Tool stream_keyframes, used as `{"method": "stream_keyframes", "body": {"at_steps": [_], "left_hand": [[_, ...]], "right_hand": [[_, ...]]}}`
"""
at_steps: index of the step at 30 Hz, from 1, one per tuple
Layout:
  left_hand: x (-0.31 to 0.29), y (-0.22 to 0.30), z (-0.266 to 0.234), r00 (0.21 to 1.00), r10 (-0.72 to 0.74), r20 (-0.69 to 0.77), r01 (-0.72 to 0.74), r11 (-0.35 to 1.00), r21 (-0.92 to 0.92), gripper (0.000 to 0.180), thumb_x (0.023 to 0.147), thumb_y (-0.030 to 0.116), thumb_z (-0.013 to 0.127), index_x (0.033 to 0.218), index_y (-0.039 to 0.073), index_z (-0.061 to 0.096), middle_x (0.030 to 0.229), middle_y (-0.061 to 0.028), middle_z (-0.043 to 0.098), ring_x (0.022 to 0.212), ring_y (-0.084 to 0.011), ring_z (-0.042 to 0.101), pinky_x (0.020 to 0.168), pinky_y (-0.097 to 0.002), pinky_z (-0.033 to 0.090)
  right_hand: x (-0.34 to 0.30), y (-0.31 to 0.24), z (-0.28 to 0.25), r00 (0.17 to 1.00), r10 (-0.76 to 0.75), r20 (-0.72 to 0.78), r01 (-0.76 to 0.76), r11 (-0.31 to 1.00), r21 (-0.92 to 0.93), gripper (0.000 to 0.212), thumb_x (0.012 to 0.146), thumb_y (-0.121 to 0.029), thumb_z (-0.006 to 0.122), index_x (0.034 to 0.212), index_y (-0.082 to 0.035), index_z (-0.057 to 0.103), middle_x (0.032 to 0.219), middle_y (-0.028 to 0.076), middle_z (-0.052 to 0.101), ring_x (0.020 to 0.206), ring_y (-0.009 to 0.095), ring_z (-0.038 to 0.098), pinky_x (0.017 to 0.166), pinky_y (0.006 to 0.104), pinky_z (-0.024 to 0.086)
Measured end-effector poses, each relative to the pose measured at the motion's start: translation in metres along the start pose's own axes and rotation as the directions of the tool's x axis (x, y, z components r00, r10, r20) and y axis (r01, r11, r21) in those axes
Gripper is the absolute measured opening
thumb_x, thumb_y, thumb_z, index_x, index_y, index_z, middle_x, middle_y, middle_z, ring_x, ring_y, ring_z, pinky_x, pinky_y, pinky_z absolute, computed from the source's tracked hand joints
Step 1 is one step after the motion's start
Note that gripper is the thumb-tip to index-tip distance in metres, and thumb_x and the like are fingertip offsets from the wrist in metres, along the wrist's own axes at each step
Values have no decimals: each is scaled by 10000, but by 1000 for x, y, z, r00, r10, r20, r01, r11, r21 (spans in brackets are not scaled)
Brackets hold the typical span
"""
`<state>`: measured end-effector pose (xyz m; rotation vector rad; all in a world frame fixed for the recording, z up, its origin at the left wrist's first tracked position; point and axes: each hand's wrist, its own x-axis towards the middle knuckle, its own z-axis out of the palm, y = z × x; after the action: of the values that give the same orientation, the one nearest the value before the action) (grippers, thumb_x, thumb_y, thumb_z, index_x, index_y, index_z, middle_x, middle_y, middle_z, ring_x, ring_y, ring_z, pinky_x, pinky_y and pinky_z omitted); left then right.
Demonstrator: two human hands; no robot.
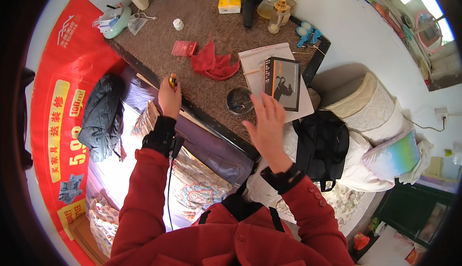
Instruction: The person clears a cluttered table by moving various items aside, then wipes the surface with a red cloth. They handle a notebook, plastic bottles, a tissue box, and other small objects, placing them in different spots before wiping the table.
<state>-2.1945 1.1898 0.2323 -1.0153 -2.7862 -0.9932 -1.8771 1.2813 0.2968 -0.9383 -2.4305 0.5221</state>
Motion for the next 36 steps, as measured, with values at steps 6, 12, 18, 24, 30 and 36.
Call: {"method": "stream_keyframes", "body": {"at_steps": [6, 12, 18, 24, 30, 36], "left_hand": [[16, -2, 34, 995, 83, -63, -80, 996, 46, 351, 838, 99, 665, 1170, 96, 550, 1105, -152, 607, 989, -387, 617, 780, -474, 516], [10, -9, 44, 983, 132, -129, -122, 989, 82, 380, 834, 113, 661, 1199, 101, 560, 1107, -142, 613, 1047, -362, 603, 837, -455, 507], [14, -16, 48, 936, 280, -215, -251, 956, 151, 373, 820, 146, 709, 1155, 118, 547, 1068, -103, 609, 961, -337, 638, 753, -457, 538], [17, -15, 51, 937, 271, -221, -244, 959, 142, 287, 863, 142, 659, 1121, 100, 539, 1048, -165, 619, 948, -397, 620, 771, -485, 512], [15, -13, 52, 945, 235, -225, -193, 962, 195, 253, 862, 89, 628, 1097, 64, 539, 1022, -198, 620, 951, -425, 605, 792, -500, 492], [17, -8, 47, 939, 279, -202, -249, 955, 163, 241, 849, 43, 616, 1079, 42, 544, 1017, -220, 616, 978, -445, 591, 816, -494, 480]], "right_hand": [[30, -19, 43, 972, 75, 221, -33, 982, -188, 836, 775, -236, 768, 1496, -166, 351, 1514, 110, 362, 1393, 359, 308, 1153, 600, 140], [12, -46, 41, 983, -162, 85, 173, 974, -145, 604, 795, -33, 647, 1377, -114, 506, 1444, 118, 448, 1337, 337, 391, 1124, 539, 260], [-78, -50, 83, 884, -338, 323, 182, 884, 430, 323, 806, -41, 643, 1128, -59, 627, 1189, 114, 594, 1078, 333, 565, 904, 439, 452], [-227, -28, 218, 720, 24, 693, -340, 883, 323, 471, 859, -226, 721, 1226, 3, 533, 1195, 168, 585, 1064, 393, 565, 888, 470, 474], [-210, -40, 338, 807, 73, 586, -248, 942, 225, 692, 755, -414, 807, 1247, -6, 541, 1229, 214, 589, 1142, 384, 558, 946, 437, 467], [-161, -122, 357, 641, 3, 767, -491, 770, 408, 164, 658, -36, 665, 821, -25, 667, 820, 217, 683, 829, 413, 668, 709, 506, 524]]}}
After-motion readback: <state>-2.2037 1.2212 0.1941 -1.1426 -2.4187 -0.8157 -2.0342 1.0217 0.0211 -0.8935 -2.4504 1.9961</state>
